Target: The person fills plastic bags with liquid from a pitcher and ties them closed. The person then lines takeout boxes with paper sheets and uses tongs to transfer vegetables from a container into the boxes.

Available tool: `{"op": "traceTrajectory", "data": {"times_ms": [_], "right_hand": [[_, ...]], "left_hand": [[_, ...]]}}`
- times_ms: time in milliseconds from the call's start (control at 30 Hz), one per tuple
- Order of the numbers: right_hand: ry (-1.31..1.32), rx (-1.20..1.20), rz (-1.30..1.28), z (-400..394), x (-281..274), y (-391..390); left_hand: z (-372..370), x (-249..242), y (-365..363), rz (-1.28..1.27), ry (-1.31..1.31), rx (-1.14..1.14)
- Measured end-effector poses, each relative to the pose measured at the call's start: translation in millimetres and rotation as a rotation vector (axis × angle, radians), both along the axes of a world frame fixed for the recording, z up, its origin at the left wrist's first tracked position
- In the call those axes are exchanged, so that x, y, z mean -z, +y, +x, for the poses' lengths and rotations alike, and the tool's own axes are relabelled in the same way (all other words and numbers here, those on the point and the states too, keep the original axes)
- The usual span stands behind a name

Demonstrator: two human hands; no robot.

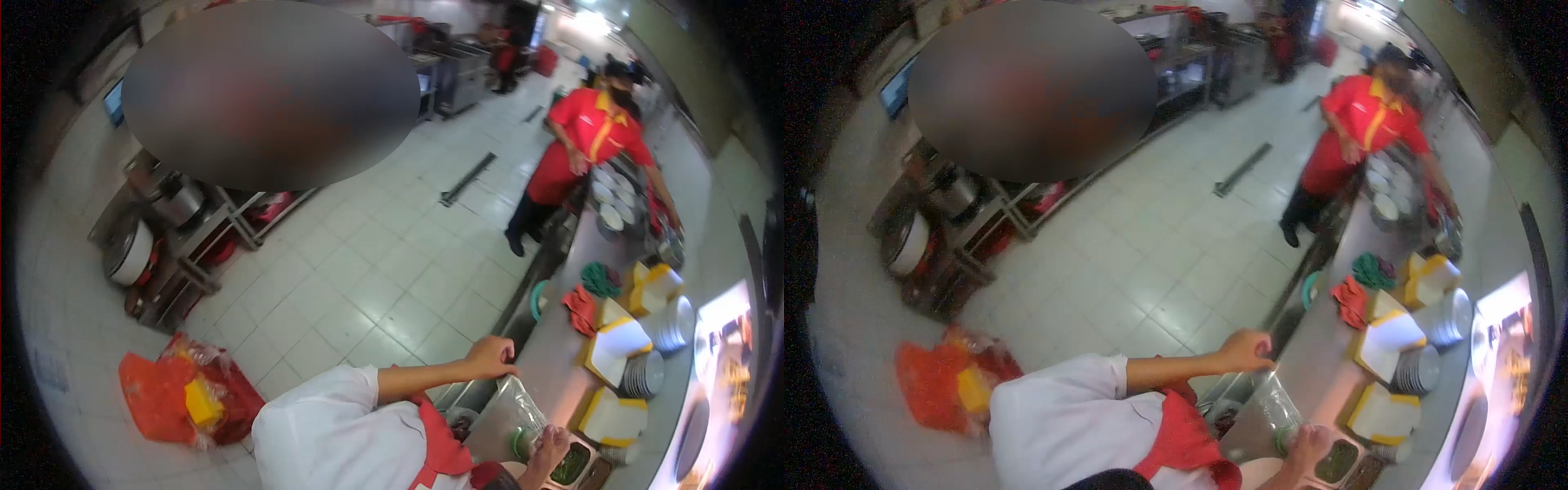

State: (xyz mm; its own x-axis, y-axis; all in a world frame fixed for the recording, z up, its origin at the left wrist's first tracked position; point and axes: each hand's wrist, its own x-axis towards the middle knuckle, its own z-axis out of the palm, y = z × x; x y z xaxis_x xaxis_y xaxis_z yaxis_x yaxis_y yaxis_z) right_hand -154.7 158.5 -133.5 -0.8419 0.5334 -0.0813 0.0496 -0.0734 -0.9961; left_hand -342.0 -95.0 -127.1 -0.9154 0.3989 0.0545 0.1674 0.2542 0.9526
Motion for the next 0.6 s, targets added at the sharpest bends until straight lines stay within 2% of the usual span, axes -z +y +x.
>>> {"op": "traceTrajectory", "data": {"times_ms": [33,67,100,167,200,233,267,333,367,400,433,467,500,567,600], "right_hand": [[0.000,-0.035,-0.009,-10,-4,-12],[-0.118,0.003,0.187,-22,-13,-27],[-0.226,0.046,0.384,-31,-15,-39],[-0.137,0.005,0.438,-34,0,-61],[-0.046,-0.005,0.491,-34,7,-72],[-0.032,-0.047,0.406,-31,6,-89],[-0.029,-0.054,0.403,-28,-5,-109],[0.032,0.029,-0.336,-18,-28,-133],[-0.076,-0.057,-0.288,-6,-35,-126],[-0.069,-0.038,-0.296,-1,-31,-125],[-0.003,-0.035,-0.208,11,-25,-124],[0.053,-0.015,-0.119,27,-20,-123],[-0.005,0.060,0.095,38,-15,-121],[-0.135,0.099,0.509,71,13,-107],[-0.139,0.167,0.528,83,2,-116]], "left_hand": [[0,-2,-20,-0.044,0.064,-0.124],[3,-12,-37,-0.087,0.132,-0.241],[16,-22,-42,-0.036,0.064,-0.263],[45,-29,-31,0.052,0.006,-0.051],[61,-16,-15,0.192,-0.087,0.112],[76,-5,-3,0.333,-0.177,0.281],[92,-12,0,0.370,-0.195,0.330],[106,-10,7,0.401,-0.210,0.391],[106,0,9,0.429,-0.250,0.432],[108,10,10,0.450,-0.296,0.481],[116,9,7,0.442,-0.316,0.509],[122,3,2,0.303,-0.132,0.460],[127,-1,1,0.171,0.055,0.430],[139,30,15,0.076,0.208,0.400],[150,26,22,0.100,0.260,0.363]]}}
